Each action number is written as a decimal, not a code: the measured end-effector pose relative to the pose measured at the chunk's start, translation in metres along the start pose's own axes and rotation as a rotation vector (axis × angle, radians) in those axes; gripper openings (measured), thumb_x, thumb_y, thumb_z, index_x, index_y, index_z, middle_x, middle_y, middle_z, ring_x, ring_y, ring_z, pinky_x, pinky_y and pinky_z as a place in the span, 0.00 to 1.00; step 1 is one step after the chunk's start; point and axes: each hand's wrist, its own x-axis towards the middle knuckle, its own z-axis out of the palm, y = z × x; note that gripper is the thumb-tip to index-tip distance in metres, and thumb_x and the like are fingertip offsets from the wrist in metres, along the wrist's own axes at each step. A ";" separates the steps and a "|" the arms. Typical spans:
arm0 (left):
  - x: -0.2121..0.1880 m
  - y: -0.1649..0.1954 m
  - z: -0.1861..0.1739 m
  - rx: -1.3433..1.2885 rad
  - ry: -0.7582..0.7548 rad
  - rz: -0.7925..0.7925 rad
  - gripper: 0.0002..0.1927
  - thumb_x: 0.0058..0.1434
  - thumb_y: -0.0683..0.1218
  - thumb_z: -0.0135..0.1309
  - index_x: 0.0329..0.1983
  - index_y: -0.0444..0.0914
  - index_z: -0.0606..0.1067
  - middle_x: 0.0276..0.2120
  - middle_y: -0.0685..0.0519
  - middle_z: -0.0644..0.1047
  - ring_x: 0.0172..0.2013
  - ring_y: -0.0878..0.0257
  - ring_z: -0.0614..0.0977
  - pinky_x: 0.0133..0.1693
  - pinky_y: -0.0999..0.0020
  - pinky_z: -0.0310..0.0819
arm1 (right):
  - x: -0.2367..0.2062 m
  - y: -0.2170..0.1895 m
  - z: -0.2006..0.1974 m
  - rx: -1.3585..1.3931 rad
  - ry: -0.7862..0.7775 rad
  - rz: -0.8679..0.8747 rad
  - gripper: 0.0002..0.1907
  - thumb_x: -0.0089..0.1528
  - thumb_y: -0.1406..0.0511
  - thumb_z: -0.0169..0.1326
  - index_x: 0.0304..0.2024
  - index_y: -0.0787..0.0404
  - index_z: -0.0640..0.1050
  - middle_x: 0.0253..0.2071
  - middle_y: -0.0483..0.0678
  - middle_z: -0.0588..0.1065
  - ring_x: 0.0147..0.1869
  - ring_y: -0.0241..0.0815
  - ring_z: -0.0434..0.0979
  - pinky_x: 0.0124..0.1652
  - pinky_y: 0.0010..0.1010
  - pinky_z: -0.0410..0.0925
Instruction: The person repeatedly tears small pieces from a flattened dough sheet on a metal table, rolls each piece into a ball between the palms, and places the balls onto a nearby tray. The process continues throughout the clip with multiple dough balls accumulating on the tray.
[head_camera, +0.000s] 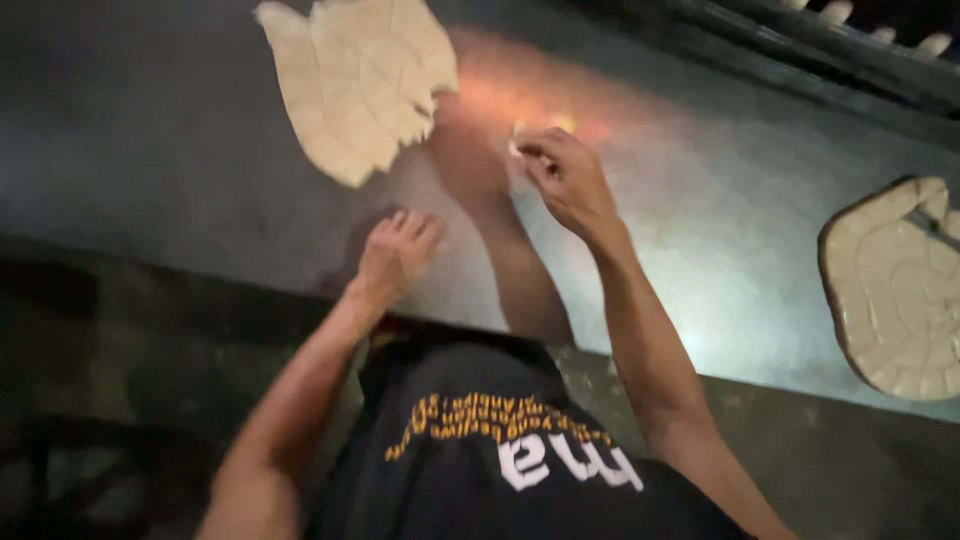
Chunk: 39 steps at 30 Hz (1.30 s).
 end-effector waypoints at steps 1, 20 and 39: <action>0.004 0.000 0.001 0.022 0.022 -0.024 0.15 0.57 0.48 0.59 0.47 0.42 0.76 0.41 0.50 0.78 0.39 0.51 0.79 0.37 0.55 0.72 | 0.023 0.008 0.007 -0.182 0.149 -0.078 0.08 0.67 0.67 0.59 0.44 0.66 0.82 0.46 0.53 0.79 0.50 0.52 0.80 0.48 0.37 0.72; 0.036 -0.019 0.007 -0.099 0.083 -0.131 0.13 0.58 0.46 0.60 0.46 0.42 0.77 0.41 0.49 0.79 0.44 0.50 0.78 0.44 0.54 0.70 | -0.051 0.062 0.065 -0.396 0.330 -0.369 0.07 0.64 0.61 0.56 0.41 0.56 0.79 0.43 0.54 0.79 0.48 0.57 0.79 0.47 0.48 0.69; -0.012 -0.007 -0.013 -0.359 0.072 -0.083 0.12 0.56 0.43 0.61 0.43 0.41 0.78 0.37 0.49 0.80 0.37 0.50 0.80 0.41 0.53 0.74 | -0.059 0.039 0.052 -0.106 0.042 -0.419 0.03 0.64 0.69 0.55 0.40 0.58 0.77 0.38 0.56 0.79 0.40 0.57 0.78 0.40 0.43 0.68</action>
